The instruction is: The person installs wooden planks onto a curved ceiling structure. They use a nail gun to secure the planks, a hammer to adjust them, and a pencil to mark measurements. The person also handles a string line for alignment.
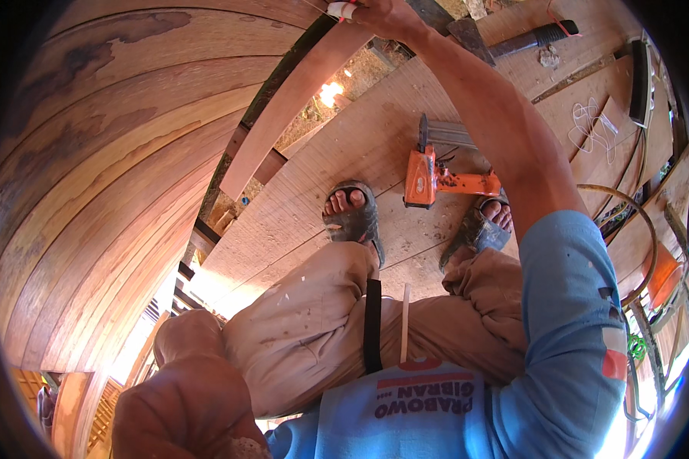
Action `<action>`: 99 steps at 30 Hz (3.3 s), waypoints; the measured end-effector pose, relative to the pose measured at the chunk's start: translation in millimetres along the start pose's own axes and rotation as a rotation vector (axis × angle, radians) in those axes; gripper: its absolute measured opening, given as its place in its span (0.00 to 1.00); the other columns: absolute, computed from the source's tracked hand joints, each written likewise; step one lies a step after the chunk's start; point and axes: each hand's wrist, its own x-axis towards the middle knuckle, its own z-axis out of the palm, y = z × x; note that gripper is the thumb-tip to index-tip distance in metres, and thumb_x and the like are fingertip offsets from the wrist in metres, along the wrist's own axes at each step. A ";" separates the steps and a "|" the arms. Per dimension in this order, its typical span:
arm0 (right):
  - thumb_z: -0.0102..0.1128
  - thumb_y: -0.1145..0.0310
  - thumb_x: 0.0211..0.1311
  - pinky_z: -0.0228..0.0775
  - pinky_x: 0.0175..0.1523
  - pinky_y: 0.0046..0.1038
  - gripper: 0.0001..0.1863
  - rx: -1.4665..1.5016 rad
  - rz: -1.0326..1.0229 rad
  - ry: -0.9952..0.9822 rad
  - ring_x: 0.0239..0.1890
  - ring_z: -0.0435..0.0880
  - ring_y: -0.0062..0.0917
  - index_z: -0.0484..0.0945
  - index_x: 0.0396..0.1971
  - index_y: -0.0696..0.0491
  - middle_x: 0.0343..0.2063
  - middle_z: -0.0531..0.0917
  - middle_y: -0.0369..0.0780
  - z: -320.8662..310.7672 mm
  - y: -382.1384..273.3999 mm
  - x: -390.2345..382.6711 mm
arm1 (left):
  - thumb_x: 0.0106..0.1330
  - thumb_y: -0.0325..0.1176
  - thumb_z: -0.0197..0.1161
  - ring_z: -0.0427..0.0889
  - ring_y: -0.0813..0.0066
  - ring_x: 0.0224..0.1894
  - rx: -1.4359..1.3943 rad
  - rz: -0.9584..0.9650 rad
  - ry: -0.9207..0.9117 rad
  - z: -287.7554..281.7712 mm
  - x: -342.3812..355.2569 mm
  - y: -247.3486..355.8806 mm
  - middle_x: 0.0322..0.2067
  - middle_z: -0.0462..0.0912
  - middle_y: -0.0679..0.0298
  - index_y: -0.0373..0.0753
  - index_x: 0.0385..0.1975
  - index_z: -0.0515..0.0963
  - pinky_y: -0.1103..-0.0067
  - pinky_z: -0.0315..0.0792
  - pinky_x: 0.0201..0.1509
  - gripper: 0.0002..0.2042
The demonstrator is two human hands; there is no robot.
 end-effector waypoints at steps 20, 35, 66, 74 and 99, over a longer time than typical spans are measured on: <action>0.58 0.40 0.65 0.76 0.24 0.32 0.29 0.100 -0.015 -0.057 0.18 0.85 0.28 0.85 0.35 0.55 0.18 0.83 0.43 3.8 3.7 3.5 | 0.73 0.24 0.44 0.68 0.90 0.26 -0.094 0.044 0.023 5.9 2.4 -5.3 0.27 0.70 0.76 0.46 0.29 0.66 0.88 0.64 0.38 0.10; 0.60 0.39 0.63 0.80 0.27 0.34 0.29 0.031 -0.083 0.067 0.22 0.87 0.33 0.85 0.35 0.54 0.22 0.85 0.45 13.7 18.4 9.4 | 0.74 0.25 0.33 0.68 0.84 0.26 -0.383 -0.047 0.139 20.2 -9.3 3.6 0.26 0.68 0.65 0.41 0.27 0.62 0.91 0.63 0.40 0.12; 0.57 0.39 0.65 0.81 0.27 0.33 0.27 0.060 0.003 -0.024 0.22 0.88 0.32 0.85 0.44 0.49 0.25 0.86 0.45 -6.5 -9.2 -9.2 | 0.65 0.26 0.67 0.78 0.86 0.35 0.072 0.256 0.176 -6.3 -12.0 -17.7 0.30 0.82 0.69 0.38 0.36 0.81 0.89 0.70 0.40 0.03; 0.61 0.41 0.63 0.80 0.28 0.34 0.27 0.075 -0.076 0.017 0.24 0.88 0.32 0.85 0.37 0.54 0.24 0.85 0.45 0.9 -6.1 -4.8 | 0.67 0.26 0.65 0.79 0.85 0.34 0.012 0.241 0.151 3.6 -7.4 -16.4 0.31 0.82 0.67 0.35 0.38 0.80 0.87 0.72 0.38 0.04; 0.56 0.42 0.68 0.71 0.37 0.42 0.30 -0.355 0.295 -0.108 0.25 0.81 0.42 0.80 0.28 0.59 0.19 0.79 0.49 -139.6 135.0 -230.9 | 0.75 0.38 0.57 0.84 0.75 0.36 0.019 -0.870 0.033 43.3 18.3 -358.1 0.40 0.85 0.56 0.30 0.62 0.69 0.78 0.79 0.40 0.22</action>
